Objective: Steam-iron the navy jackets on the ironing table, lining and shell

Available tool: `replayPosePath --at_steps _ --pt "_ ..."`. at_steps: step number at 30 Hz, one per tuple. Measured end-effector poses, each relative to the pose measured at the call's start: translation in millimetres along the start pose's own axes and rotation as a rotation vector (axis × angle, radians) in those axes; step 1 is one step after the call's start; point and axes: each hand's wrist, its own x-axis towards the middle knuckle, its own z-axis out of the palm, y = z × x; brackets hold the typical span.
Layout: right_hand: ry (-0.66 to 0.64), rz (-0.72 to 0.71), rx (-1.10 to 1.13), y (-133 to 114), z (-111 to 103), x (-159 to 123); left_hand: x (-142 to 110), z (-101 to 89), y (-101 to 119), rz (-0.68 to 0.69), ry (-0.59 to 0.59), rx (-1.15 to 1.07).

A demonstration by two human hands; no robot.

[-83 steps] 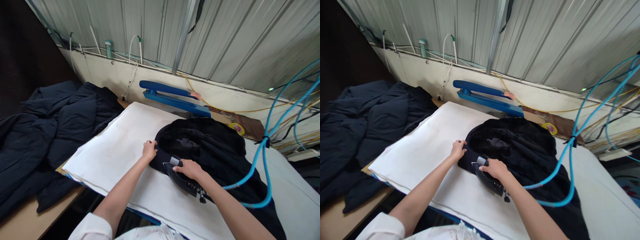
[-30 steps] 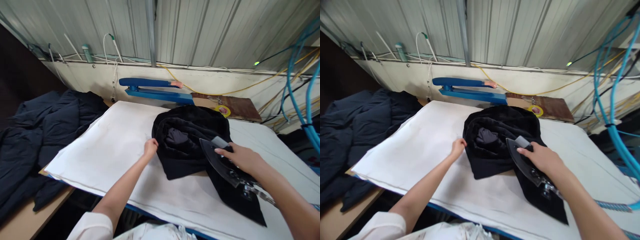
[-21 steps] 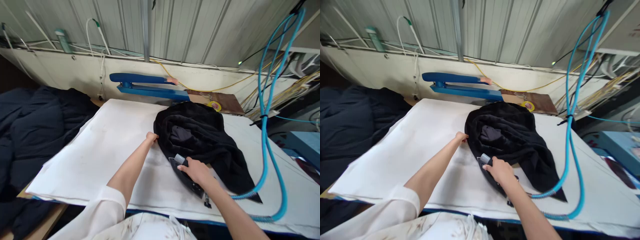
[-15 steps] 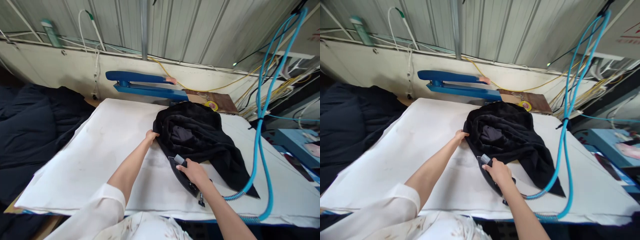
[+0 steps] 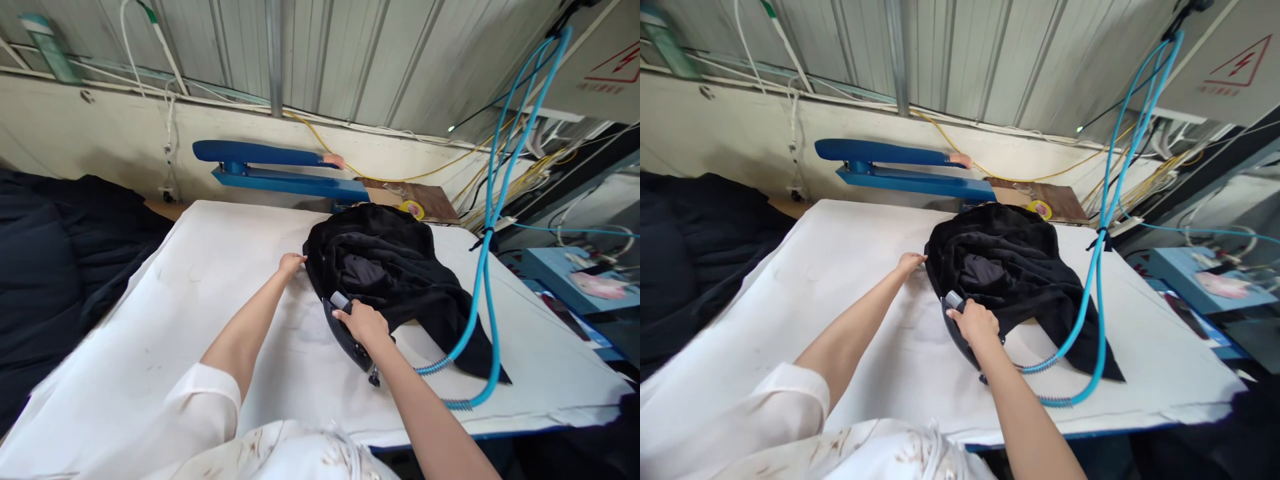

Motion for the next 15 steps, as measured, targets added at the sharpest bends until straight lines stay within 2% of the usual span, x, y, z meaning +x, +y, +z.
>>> replayPosePath --at_steps 3,6,11,15 --pt "-0.004 0.005 0.017 -13.0 -3.1 7.6 4.4 -13.1 5.1 0.021 0.032 0.038" --pt "0.012 0.01 0.048 -30.7 -4.7 18.6 4.5 -27.0 12.9 0.078 0.142 0.05" --pt "-0.009 -0.011 0.099 -62.5 -9.7 30.2 -6.9 -42.3 28.1 0.169 0.236 0.029" --pt "-0.021 -0.059 0.117 -62.2 -14.3 24.5 -22.3 -47.2 34.3 0.229 0.246 0.005"
